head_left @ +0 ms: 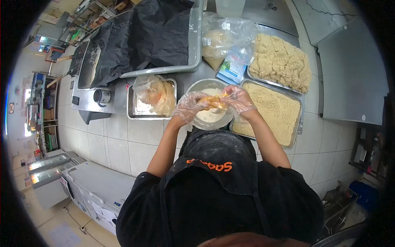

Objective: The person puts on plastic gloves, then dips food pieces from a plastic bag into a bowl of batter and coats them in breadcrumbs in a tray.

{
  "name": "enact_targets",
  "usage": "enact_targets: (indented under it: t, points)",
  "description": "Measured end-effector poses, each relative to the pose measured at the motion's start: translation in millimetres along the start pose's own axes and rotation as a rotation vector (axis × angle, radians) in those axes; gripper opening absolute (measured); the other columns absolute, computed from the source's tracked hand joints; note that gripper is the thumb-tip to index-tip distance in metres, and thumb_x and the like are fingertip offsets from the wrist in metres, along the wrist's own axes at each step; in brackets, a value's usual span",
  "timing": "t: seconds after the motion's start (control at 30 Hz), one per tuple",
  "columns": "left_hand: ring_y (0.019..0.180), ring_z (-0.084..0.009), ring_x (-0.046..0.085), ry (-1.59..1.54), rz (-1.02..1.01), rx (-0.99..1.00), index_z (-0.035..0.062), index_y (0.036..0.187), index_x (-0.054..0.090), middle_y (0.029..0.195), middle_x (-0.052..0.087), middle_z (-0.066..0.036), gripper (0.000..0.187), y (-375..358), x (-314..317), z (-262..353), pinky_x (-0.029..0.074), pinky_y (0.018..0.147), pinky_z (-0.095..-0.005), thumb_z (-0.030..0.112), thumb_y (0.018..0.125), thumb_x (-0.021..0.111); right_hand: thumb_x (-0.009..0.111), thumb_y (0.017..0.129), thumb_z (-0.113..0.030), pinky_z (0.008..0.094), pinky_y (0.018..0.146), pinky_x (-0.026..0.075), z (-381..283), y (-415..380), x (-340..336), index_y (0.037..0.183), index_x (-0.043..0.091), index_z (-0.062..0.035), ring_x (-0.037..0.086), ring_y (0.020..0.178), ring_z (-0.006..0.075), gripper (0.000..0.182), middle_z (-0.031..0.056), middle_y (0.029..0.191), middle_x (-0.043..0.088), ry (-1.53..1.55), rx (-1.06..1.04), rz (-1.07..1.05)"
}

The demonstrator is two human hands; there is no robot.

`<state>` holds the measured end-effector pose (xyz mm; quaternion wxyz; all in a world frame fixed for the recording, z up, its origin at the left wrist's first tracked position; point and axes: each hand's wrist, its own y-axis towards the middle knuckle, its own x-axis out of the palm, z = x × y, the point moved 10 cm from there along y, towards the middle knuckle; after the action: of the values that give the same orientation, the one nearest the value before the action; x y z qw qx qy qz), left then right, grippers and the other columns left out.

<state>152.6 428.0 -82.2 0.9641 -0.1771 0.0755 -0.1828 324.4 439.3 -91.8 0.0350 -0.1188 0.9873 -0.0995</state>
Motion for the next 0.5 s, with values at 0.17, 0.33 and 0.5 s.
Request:
enact_targets:
  t: [0.17,0.33,0.5]
  points:
    - [0.093,-0.0241,0.059,0.480,0.029,0.708,0.0063,0.090,0.066,0.091,0.064,-0.007,0.010,-22.2,-10.2,55.4,0.046,0.088,-0.0356,0.003,0.084,0.058,0.074,0.078,-0.010,0.0261,0.061,0.051,-6.2,2.0,-8.3,0.091,0.057,-0.0046,0.059,0.072,0.0100,0.022,0.0018,0.078,0.060,0.194,0.106,0.152]
    - [0.095,-0.0256,0.058,0.445,0.044,0.766,0.0063,0.090,0.066,0.100,0.063,-0.008,0.013,-20.3,-34.5,42.7,0.046,0.086,-0.0376,0.002,0.083,0.056,0.070,0.080,-0.009,0.0264,0.057,0.050,-10.2,2.4,-6.4,0.094,0.057,-0.0038,0.062,0.070,0.0143,0.020,0.0054,0.081,0.062,0.450,0.186,0.284]
    - [0.106,-0.0234,0.057,0.340,0.073,0.877,0.0064,0.107,0.061,0.115,0.060,-0.011,0.020,-18.1,-43.7,43.1,0.046,0.091,-0.0382,0.008,0.087,0.057,0.070,0.081,-0.011,0.0256,0.055,0.050,11.8,5.0,31.9,0.098,0.056,-0.0029,0.062,0.070,0.0163,0.024,0.0081,0.084,0.063,0.521,0.318,0.186]
